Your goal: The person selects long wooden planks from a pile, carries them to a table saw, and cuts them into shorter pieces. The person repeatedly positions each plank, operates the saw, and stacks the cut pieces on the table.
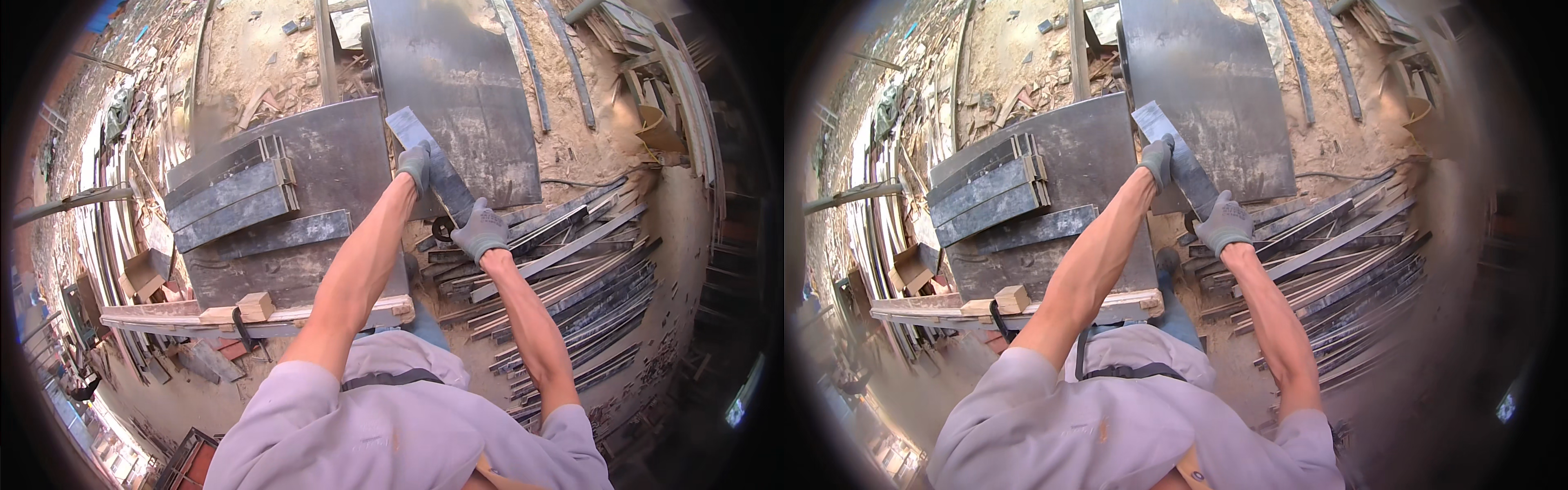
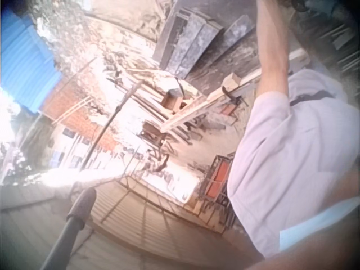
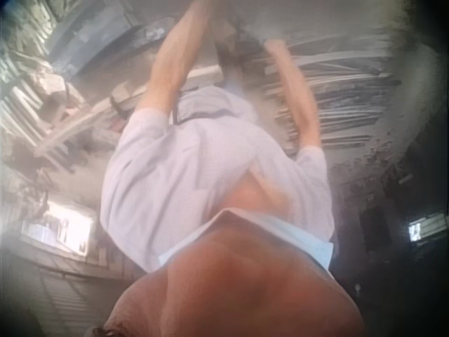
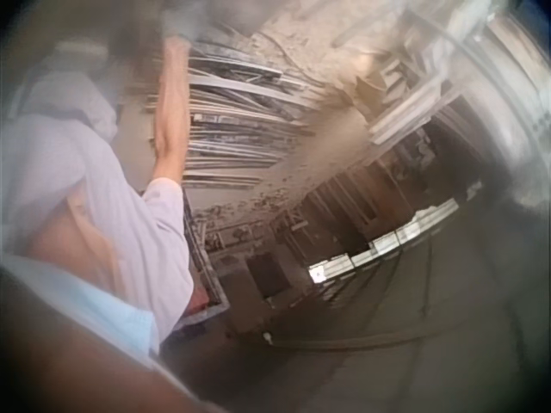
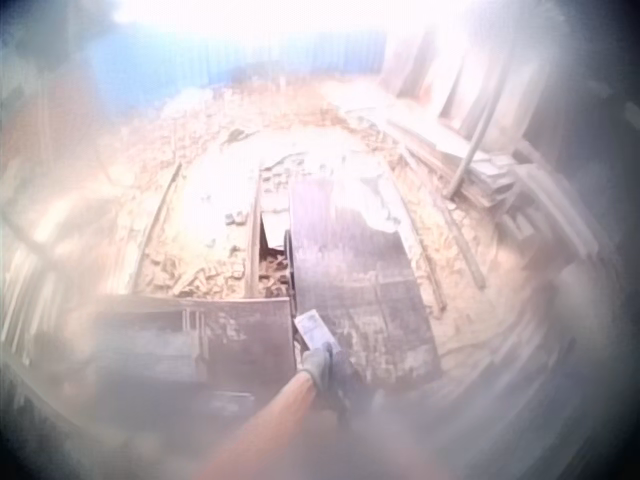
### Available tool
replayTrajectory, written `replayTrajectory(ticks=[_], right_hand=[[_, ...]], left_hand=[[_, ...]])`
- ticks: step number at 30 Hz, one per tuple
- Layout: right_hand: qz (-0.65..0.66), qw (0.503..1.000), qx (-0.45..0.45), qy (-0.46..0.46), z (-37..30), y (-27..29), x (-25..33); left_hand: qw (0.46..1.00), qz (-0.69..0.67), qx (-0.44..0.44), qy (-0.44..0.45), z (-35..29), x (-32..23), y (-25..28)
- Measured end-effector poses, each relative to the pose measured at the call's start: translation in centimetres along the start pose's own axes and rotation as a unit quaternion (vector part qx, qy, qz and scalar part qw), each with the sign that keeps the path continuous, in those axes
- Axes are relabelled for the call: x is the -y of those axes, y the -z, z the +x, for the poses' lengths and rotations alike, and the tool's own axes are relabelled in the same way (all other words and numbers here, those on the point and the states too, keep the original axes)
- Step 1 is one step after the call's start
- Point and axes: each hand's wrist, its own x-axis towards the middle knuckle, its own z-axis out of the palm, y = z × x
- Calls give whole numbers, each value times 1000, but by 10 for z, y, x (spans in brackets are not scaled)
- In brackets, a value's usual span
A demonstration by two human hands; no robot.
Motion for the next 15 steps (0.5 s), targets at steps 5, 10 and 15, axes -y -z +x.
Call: replayTrajectory(ticks=[5, 10, 15], right_hand=[[-6, 1000, 6, 16, 16, 5, 2], [-2, 1000, -21, 12, 19, 8, 4], [1, 1000, -7, 2, 29, 8, 2]], left_hand=[[998, -58, -14, -9, 3, -10, -3], [1000, -25, 1, -19, 4, -20, -2], [998, -61, 11, -7, 3, -30, -6]])
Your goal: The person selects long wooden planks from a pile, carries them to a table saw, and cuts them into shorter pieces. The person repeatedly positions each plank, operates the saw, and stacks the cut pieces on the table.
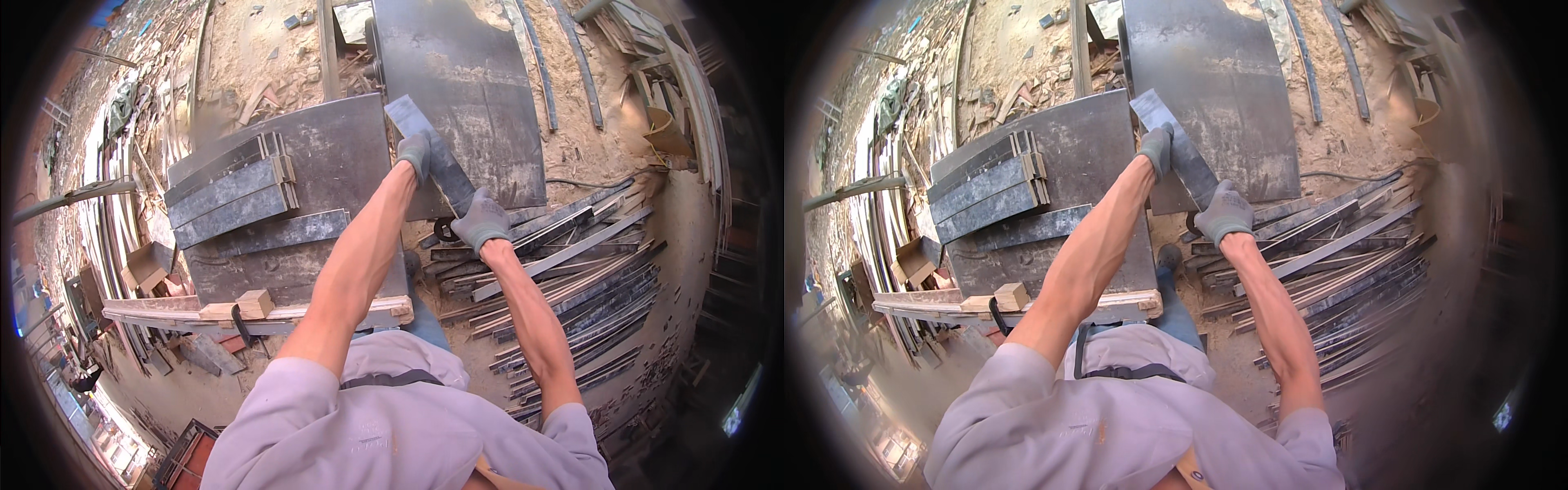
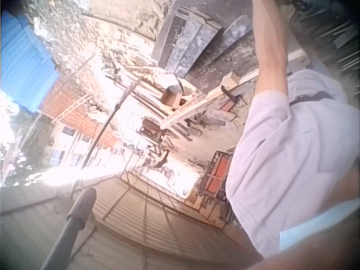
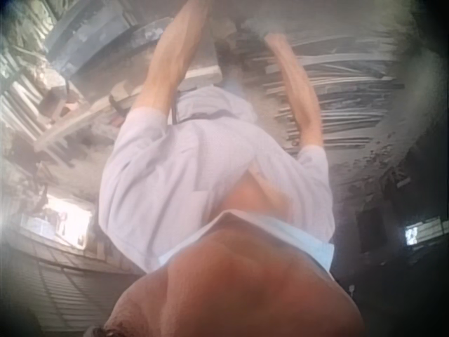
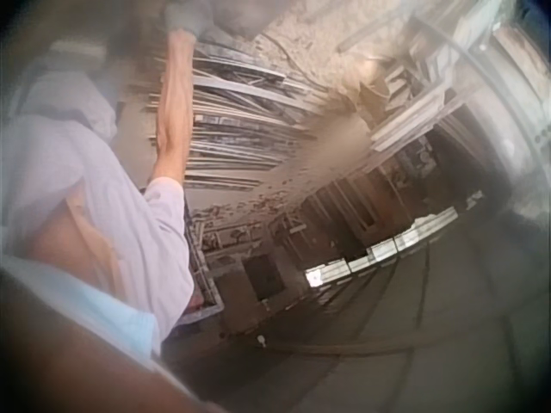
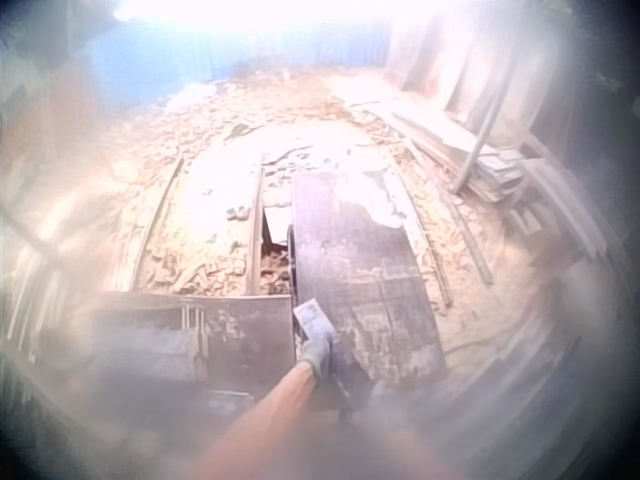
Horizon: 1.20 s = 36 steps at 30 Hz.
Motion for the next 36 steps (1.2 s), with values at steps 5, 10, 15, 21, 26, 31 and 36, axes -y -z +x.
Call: replayTrajectory(ticks=[5, 10, 15, 21, 26, 31, 36], right_hand=[[-7, 1000, -13, 1, 13, -6, -4], [6, 1000, 5, 16, 10, 4, 7], [34, 999, -25, 31, 20, -7, 12], [413, 898, 78, 133, -2, -55, -69], [721, 497, 477, 74, -72, -40, -80], [553, 787, 238, 138, -41, -45, -102], [-35, 996, -29, 82, -74, -26, -46]], left_hand=[[999, 39, -2, -15, 10, -2, -7], [1000, -4, -8, -19, 27, 0, -1], [999, 38, -2, -25, 46, -16, 3], [871, -304, 387, -6, -50, 23, 38], [829, -390, 397, 52, -83, 54, 53], [941, -296, 154, 64, -39, 54, 16], [983, -169, 32, 63, 57, 76, 7]])
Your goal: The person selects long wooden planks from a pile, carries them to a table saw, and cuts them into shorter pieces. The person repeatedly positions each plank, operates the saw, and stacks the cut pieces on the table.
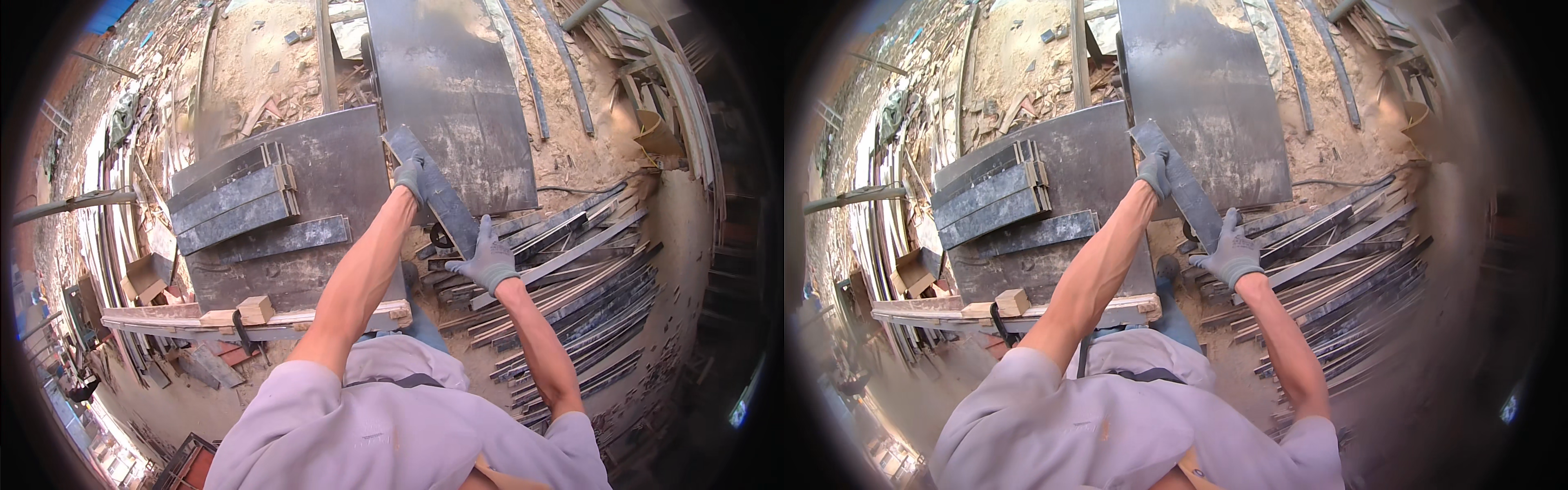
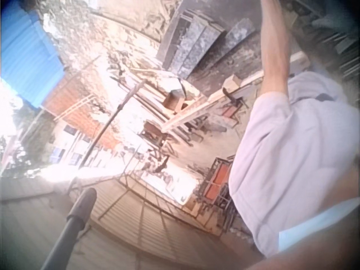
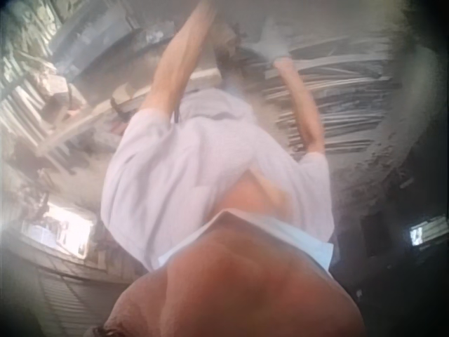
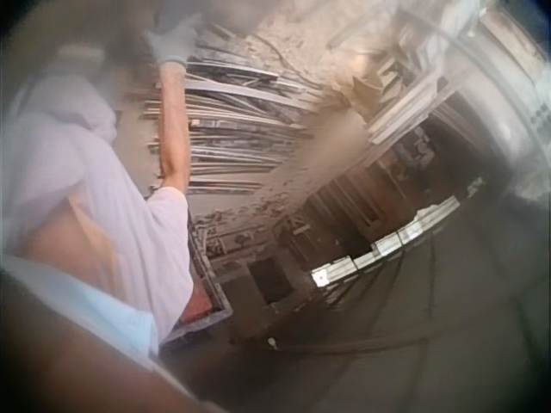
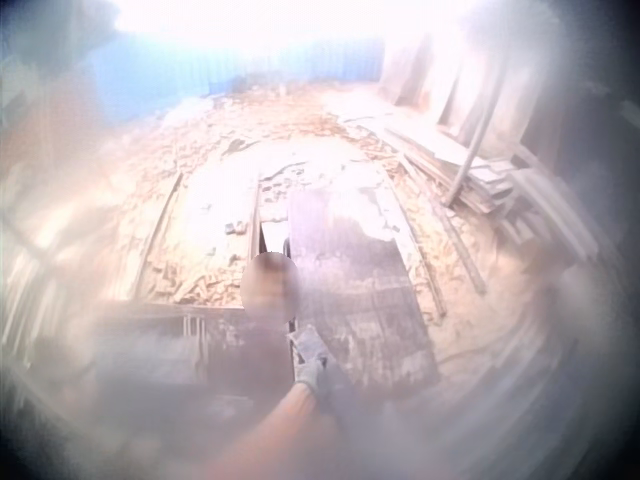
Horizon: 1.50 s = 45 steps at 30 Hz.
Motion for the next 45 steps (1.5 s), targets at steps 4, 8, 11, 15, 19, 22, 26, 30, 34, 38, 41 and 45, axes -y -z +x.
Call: replayTrajectory(ticks=[4, 8, 11, 15, 19, 22, 26, 30, 34, 38, 41, 45], right_hand=[[51, 998, 23, -27, 20, -5, 4], [30, 998, 40, -35, 29, 8, 11], [34, 997, 46, -45, 31, 19, 16], [31, 998, 39, -46, 36, 26, 18], [29, 997, 48, -49, 43, 30, 23], [28, 997, 59, -45, 47, 34, 27], [48, 996, 48, -62, 53, 31, 13], [45, 998, 45, 14, 70, 32, 57], [160, 984, 37, -64, 48, -6, 5], [198, 978, -43, 58, -12, -61, -48], [148, 971, -67, 174, -36, -78, -50], [65, 942, -8, 328, -31, -78, 37]], left_hand=[[999, 39, 14, -1, 12, -16, -3], [997, 68, 0, -30, 4, -28, -4], [997, 66, -1, -34, -17, -41, -17], [993, 104, -32, -52, -36, -55, -27], [989, 128, -40, -67, -29, -60, -28], [988, 128, -49, -67, -14, -61, -23], [977, 189, -66, -67, -27, -63, -52], [990, 96, -57, -88, 27, -104, 15], [945, 284, -82, -142, -85, -83, -47], [948, 165, 29, -271, -150, 4, 24], [941, 270, 30, -200, -219, 24, 112], [998, 26, -15, -59, -263, 31, 223]])
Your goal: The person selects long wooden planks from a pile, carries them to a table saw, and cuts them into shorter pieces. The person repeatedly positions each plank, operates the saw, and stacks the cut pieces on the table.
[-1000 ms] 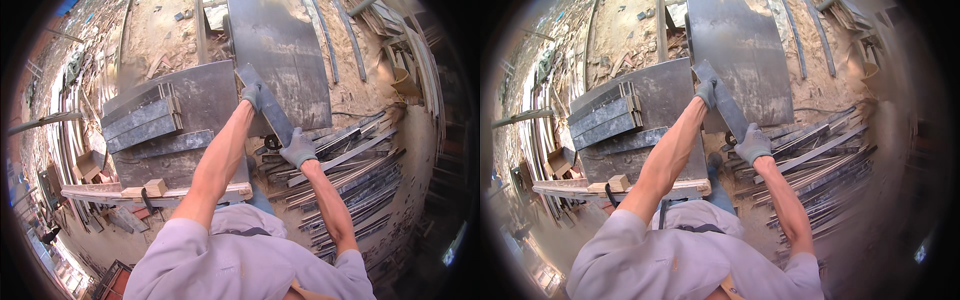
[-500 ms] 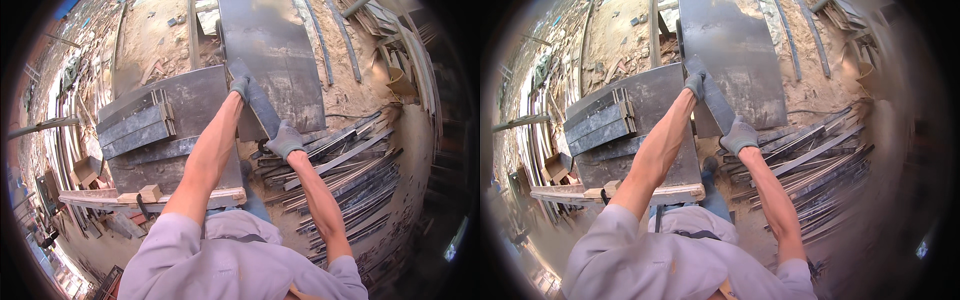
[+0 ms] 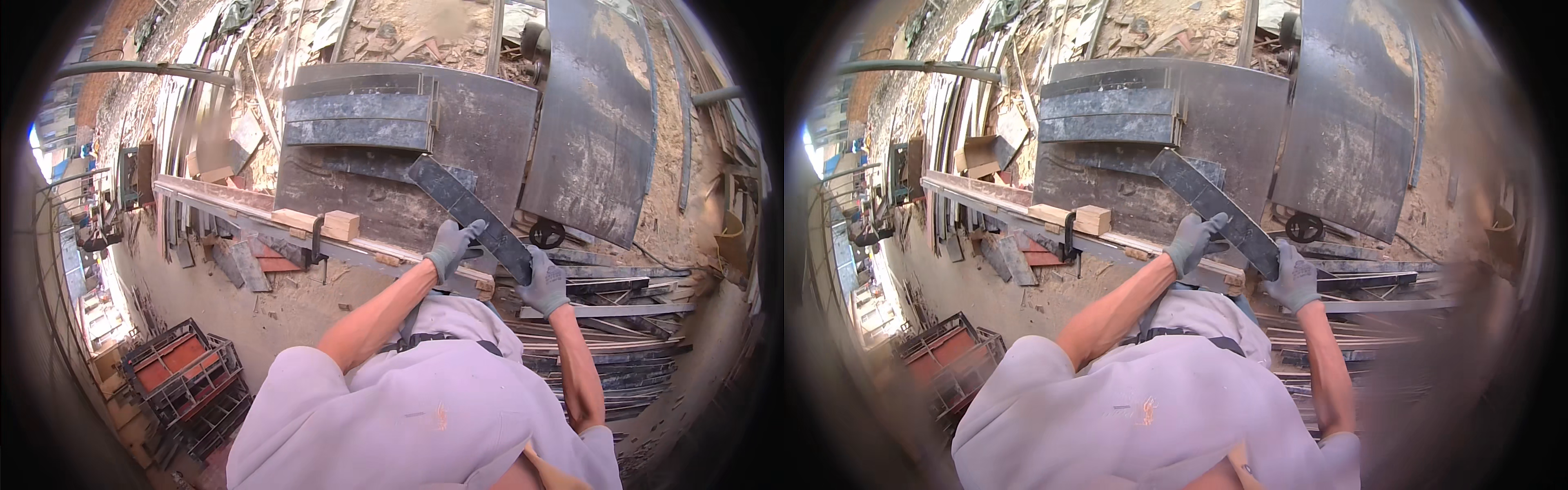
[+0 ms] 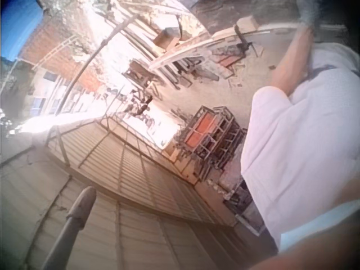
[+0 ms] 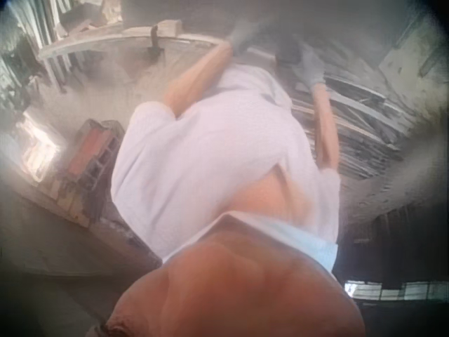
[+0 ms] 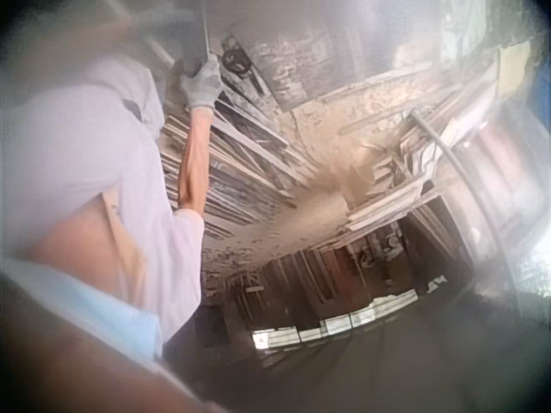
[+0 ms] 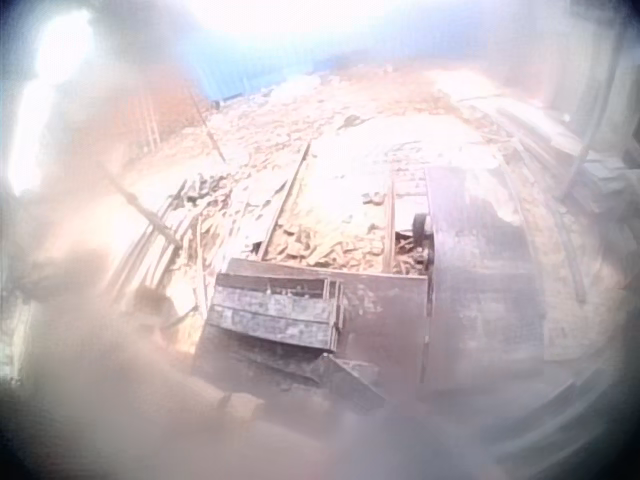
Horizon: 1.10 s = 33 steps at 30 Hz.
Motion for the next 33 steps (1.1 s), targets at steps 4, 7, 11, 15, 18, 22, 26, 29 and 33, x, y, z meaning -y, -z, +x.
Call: replayTrajectory(ticks=[4, 7, 11, 15, 18, 22, 26, 29, 33], right_hand=[[59, 991, 77, 95, 87, -9, 85], [-77, 982, -88, 146, 160, -50, 91], [-255, 958, -66, 115, 226, -60, 119], [-287, 949, 118, 55, 252, -43, 128], [-171, 975, 119, 77, 231, -10, 111], [146, 969, 197, 22, 180, 37, 56], [374, 881, 252, -143, 86, 84, 41], [331, 913, 218, -97, 38, 82, 51], [309, 943, 122, -10, 2, 43, 57]], left_hand=[[983, -95, -150, -51, 15, -14, 121], [966, -120, -222, -56, 24, -59, 209], [947, -97, -301, -58, 38, -91, 301], [952, -118, -274, -70, 57, -108, 342], [955, -147, -253, -55, 80, -101, 355], [956, -91, -278, -5, 107, -87, 367], [786, 331, -522, 13, 60, -129, 254], [930, 101, -168, -311, 24, -77, 174], [937, -205, 97, -267, -38, -73, 12]])
